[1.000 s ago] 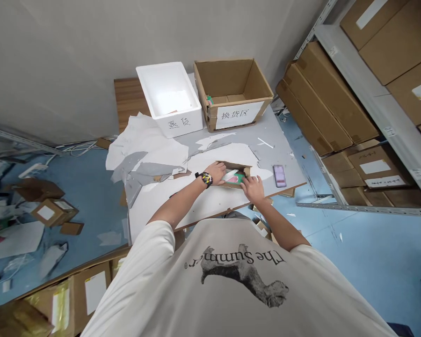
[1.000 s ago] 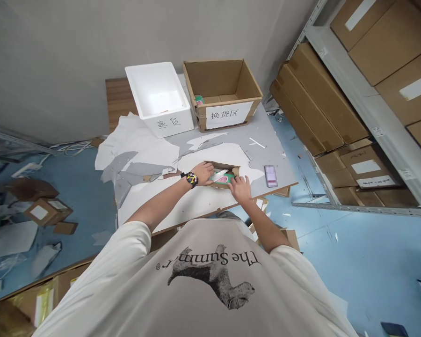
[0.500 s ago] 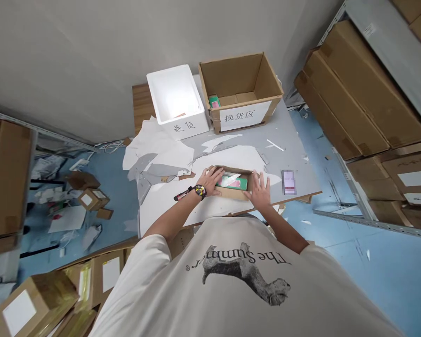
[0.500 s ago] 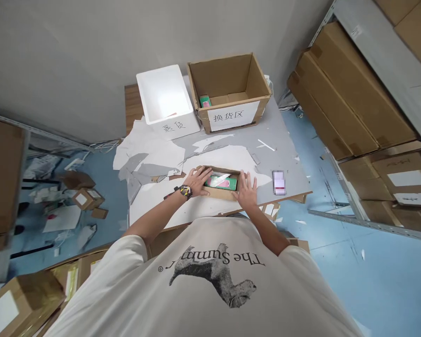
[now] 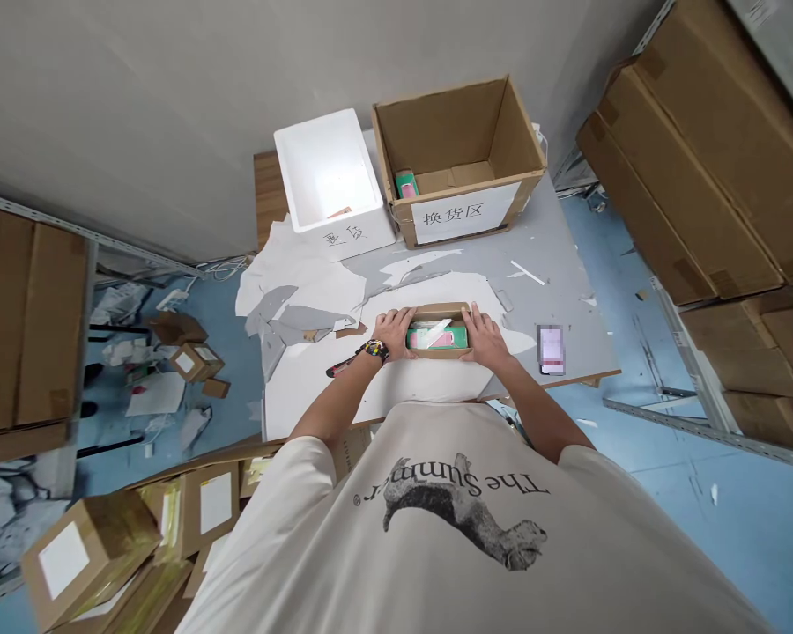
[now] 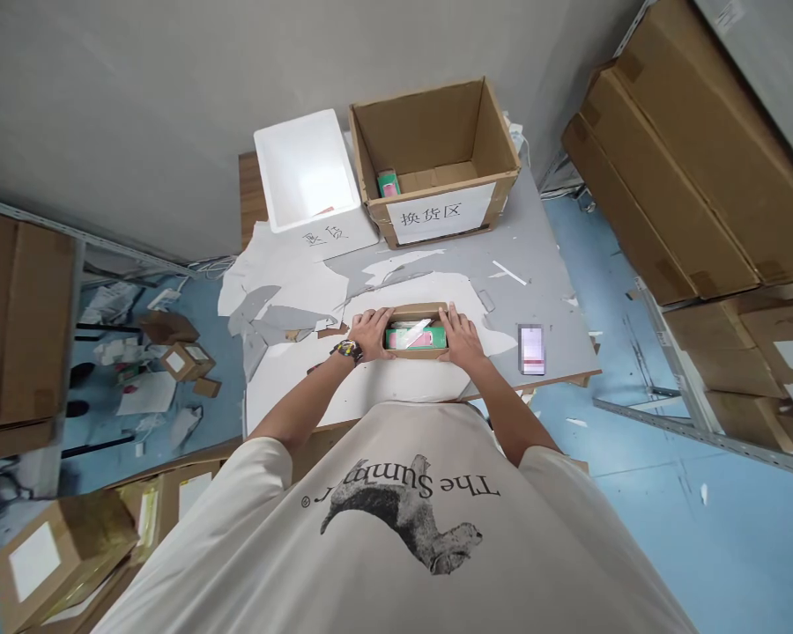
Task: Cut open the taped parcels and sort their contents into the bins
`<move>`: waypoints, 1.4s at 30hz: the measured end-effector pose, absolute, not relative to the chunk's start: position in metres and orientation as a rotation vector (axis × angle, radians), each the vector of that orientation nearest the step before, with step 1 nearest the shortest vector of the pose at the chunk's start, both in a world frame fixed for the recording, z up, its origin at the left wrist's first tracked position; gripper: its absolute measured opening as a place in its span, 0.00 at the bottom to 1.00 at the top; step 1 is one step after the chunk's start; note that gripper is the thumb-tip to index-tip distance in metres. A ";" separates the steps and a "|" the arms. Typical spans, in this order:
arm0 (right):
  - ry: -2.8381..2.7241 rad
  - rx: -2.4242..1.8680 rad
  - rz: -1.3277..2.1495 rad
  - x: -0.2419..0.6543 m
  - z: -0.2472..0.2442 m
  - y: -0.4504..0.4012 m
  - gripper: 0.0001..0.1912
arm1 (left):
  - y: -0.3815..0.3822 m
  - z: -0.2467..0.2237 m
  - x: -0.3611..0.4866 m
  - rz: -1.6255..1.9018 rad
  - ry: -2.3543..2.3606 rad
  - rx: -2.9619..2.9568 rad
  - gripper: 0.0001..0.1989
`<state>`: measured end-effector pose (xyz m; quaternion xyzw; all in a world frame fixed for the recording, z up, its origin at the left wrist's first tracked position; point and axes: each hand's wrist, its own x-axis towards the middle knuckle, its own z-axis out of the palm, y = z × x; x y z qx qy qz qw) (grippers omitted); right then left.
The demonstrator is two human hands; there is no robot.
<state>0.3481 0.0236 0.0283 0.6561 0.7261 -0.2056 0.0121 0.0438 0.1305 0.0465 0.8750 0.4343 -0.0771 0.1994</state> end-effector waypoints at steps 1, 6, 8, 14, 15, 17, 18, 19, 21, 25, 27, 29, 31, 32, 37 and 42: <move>2.274 2.041 -0.653 0.349 0.026 0.028 0.77 | 0.127 0.044 0.045 -0.182 1.234 2.438 0.73; 2.334 2.030 -0.714 0.353 0.018 0.036 0.71 | 0.109 0.030 0.051 -0.042 1.356 2.381 0.59; 2.343 2.015 -0.683 0.354 0.022 0.036 0.68 | 0.105 0.027 0.053 -0.018 1.400 2.367 0.58; 2.477 1.692 -0.572 0.339 0.041 0.049 0.37 | 0.102 0.024 0.054 -0.007 1.439 2.351 0.59; 2.423 1.624 -0.592 0.335 0.042 0.056 0.33 | 0.101 0.024 0.054 -0.002 1.450 2.349 0.59; 2.315 1.509 -0.595 0.327 0.040 0.074 0.35 | 0.100 0.023 0.054 0.010 1.468 2.346 0.59; 2.291 1.457 -0.575 0.323 0.039 0.083 0.38 | 0.099 0.023 0.054 0.014 1.470 2.347 0.59; 2.280 1.406 -0.550 0.320 0.037 0.091 0.40 | 0.099 0.023 0.054 0.017 1.473 2.348 0.59; 2.264 1.325 -0.514 0.314 0.033 0.104 0.42 | 0.099 0.023 0.055 0.015 1.471 2.353 0.59; 2.213 1.278 -0.499 0.307 0.029 0.113 0.49 | 0.099 0.022 0.056 0.028 1.460 2.354 0.59; 2.210 1.313 -0.498 0.306 0.030 0.111 0.54 | 0.099 0.020 0.057 0.061 1.465 2.338 0.59; 2.202 1.384 -0.513 0.306 0.033 0.109 0.56 | 0.098 0.019 0.058 0.102 1.467 2.319 0.60; 2.231 1.427 -0.543 0.309 0.038 0.106 0.54 | 0.098 0.019 0.059 0.133 1.465 2.303 0.60; 2.263 1.433 -0.557 0.311 0.041 0.105 0.52 | 0.098 0.019 0.058 0.140 1.463 2.295 0.60; 2.366 1.581 -0.640 0.325 0.064 0.100 0.36 | 0.099 0.024 0.053 0.132 1.450 2.261 0.62; 2.486 1.794 -0.811 0.333 0.090 0.096 0.38 | 0.101 0.027 0.057 0.149 1.509 2.224 0.64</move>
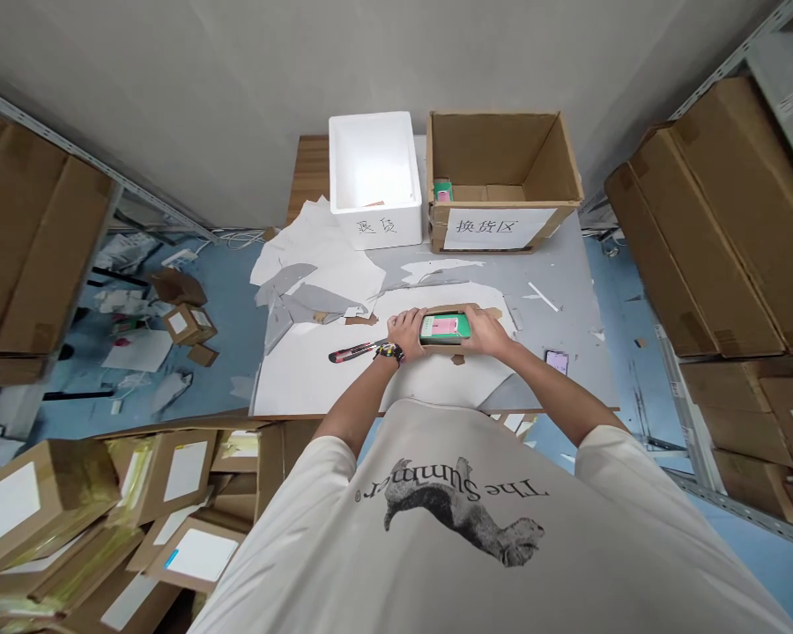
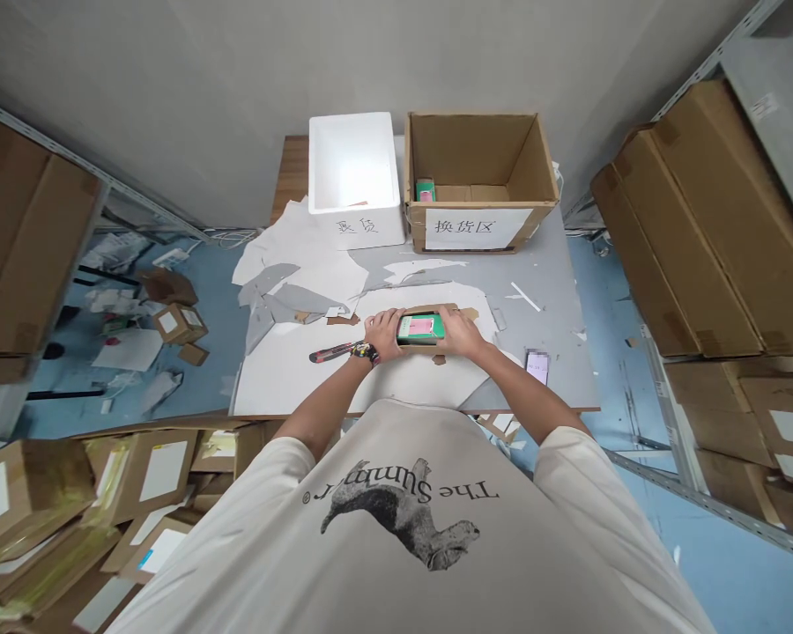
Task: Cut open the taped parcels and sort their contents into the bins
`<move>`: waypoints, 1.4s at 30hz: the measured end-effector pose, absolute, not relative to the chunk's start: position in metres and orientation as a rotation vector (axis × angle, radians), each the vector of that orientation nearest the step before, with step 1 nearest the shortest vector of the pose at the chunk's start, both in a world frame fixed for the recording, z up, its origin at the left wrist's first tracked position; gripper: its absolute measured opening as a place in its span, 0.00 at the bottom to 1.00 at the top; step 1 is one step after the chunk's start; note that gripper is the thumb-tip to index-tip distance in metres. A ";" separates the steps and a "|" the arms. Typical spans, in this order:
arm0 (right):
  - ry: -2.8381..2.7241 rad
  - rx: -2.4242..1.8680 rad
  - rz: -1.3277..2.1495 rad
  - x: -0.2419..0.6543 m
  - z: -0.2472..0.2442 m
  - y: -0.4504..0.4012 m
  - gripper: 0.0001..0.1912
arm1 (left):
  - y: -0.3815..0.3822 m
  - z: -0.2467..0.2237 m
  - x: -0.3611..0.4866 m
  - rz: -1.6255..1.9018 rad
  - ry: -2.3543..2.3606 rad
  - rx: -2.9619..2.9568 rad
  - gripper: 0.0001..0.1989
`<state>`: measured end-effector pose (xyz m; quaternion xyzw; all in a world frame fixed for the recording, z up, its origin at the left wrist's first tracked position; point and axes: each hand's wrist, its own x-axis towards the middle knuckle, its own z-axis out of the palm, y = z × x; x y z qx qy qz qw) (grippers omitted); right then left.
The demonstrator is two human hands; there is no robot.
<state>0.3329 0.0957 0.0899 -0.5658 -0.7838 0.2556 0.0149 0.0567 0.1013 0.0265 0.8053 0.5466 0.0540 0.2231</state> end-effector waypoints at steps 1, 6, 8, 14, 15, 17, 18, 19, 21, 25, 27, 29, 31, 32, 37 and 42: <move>-2.409 -1.739 0.799 0.335 0.095 0.095 0.37 | 0.103 0.027 0.059 0.145 1.513 2.220 0.64; -2.408 -1.770 0.671 0.352 0.129 0.096 0.35 | 0.118 0.028 0.064 0.150 1.480 2.270 0.68; -2.435 -1.791 0.586 0.361 0.149 0.097 0.35 | 0.126 0.028 0.064 0.161 1.503 2.279 0.69; -2.552 -1.753 0.362 0.384 0.208 0.092 0.32 | 0.142 0.042 0.061 0.070 1.460 2.272 0.78; -2.572 -1.732 0.347 0.385 0.214 0.089 0.31 | 0.140 0.049 0.061 0.084 1.437 2.280 0.78; -2.593 -1.674 0.351 0.382 0.222 0.081 0.29 | 0.129 0.064 0.064 0.164 1.385 2.299 0.78; -2.597 -1.641 0.362 0.379 0.223 0.076 0.27 | 0.120 0.072 0.067 0.218 1.348 2.305 0.77; -2.604 -1.610 0.370 0.374 0.224 0.071 0.26 | 0.108 0.080 0.072 0.270 1.302 2.306 0.75; -2.653 -1.555 0.362 0.360 0.224 0.060 0.24 | 0.082 0.090 0.084 0.345 1.185 2.294 0.71; -2.827 -1.452 0.284 0.323 0.220 0.036 0.25 | 0.037 0.088 0.111 0.452 1.187 2.200 0.52; -2.850 -1.394 0.277 0.307 0.215 0.026 0.25 | 0.025 0.076 0.116 0.502 1.279 2.140 0.41; -2.822 -1.342 0.319 0.296 0.208 0.018 0.24 | 0.018 0.062 0.113 0.525 1.338 2.093 0.34; -2.761 -1.316 0.400 0.291 0.199 0.012 0.23 | 0.013 0.047 0.103 0.506 1.370 2.041 0.31; -2.720 -1.317 0.445 0.291 0.193 0.010 0.21 | 0.011 0.040 0.098 0.483 1.378 2.011 0.31; -2.531 -1.424 0.509 0.303 0.154 0.002 0.12 | 0.003 0.012 0.074 0.401 1.364 1.889 0.35; -2.548 -1.559 0.408 0.308 0.104 -0.011 0.13 | 0.002 -0.012 0.068 0.344 1.369 1.873 0.35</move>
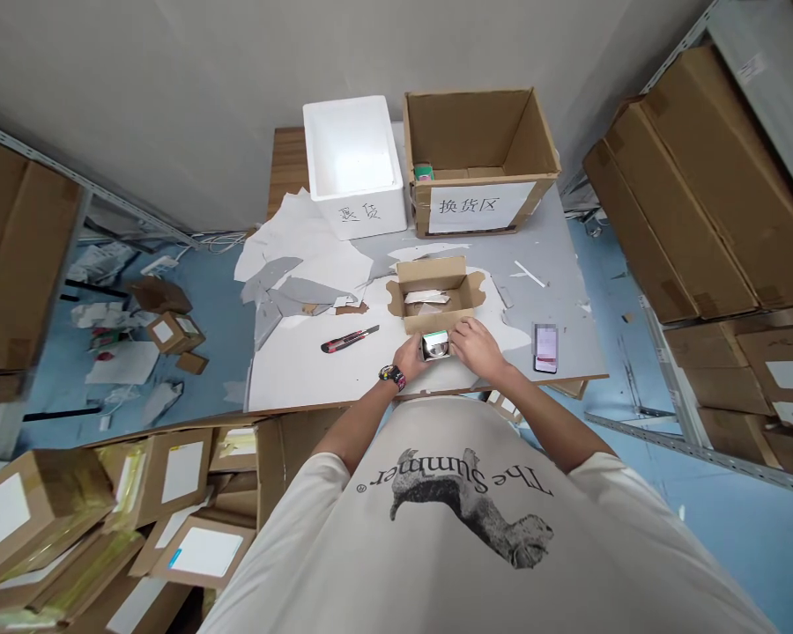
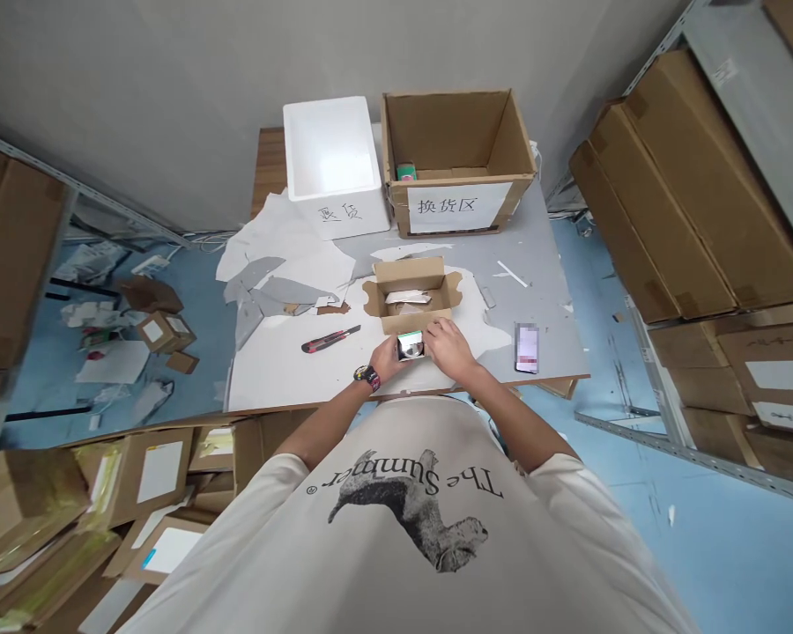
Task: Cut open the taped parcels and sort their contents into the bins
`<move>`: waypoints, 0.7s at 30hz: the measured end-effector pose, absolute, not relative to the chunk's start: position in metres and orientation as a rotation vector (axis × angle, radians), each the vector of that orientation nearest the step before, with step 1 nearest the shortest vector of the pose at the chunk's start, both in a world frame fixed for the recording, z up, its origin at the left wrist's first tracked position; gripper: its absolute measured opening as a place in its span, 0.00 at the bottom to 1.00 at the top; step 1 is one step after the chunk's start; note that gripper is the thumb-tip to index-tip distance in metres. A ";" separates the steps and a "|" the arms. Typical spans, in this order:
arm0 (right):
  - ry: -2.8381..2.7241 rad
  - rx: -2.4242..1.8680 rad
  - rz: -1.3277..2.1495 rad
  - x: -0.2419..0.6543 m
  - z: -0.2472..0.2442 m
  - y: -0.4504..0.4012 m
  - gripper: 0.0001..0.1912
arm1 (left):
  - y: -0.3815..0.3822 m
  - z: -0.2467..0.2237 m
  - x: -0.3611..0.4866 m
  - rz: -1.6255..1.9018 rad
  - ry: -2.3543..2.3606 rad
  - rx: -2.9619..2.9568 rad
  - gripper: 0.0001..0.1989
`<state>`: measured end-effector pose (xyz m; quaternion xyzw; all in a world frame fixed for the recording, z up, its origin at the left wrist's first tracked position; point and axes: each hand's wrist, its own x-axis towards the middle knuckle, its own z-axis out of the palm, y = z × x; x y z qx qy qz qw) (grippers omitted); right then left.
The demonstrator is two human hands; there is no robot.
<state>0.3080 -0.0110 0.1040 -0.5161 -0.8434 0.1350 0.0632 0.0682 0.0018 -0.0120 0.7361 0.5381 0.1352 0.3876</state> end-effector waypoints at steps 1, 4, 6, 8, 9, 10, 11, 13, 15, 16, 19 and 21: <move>-2.546 -1.574 0.400 0.308 0.095 -0.015 0.14 | 0.002 -0.016 0.068 0.344 1.372 1.861 0.35; -2.487 -1.589 0.397 0.307 0.075 -0.027 0.15 | 0.002 -0.024 0.069 0.403 1.381 1.807 0.34; -2.430 -1.589 0.409 0.307 0.066 -0.034 0.15 | 0.002 -0.026 0.070 0.449 1.375 1.775 0.35; -2.373 -1.614 0.438 0.306 0.062 -0.040 0.16 | 0.001 -0.024 0.070 0.464 1.360 1.765 0.35; -2.340 -1.643 0.451 0.305 0.061 -0.041 0.17 | 0.001 -0.023 0.070 0.463 1.354 1.768 0.35; -2.307 -1.672 0.461 0.303 0.060 -0.043 0.18 | 0.000 -0.021 0.069 0.462 1.345 1.776 0.35; -2.280 -1.692 0.466 0.301 0.060 -0.043 0.19 | 0.000 -0.019 0.069 0.468 1.332 1.786 0.35; -2.254 -1.693 0.462 0.296 0.061 -0.043 0.20 | -0.003 -0.016 0.067 0.510 1.284 1.813 0.37; -2.264 -1.668 0.452 0.291 0.061 -0.041 0.19 | -0.005 -0.016 0.066 0.607 1.235 1.838 0.39; -2.270 -1.663 0.443 0.289 0.060 -0.040 0.18 | -0.007 -0.016 0.065 0.670 1.223 1.843 0.40; -2.248 -1.697 0.401 0.284 0.057 -0.038 0.18 | -0.010 -0.020 0.064 0.859 1.229 1.846 0.42; -2.228 -1.733 0.377 0.282 0.056 -0.037 0.19 | -0.012 -0.021 0.062 0.937 1.214 1.876 0.39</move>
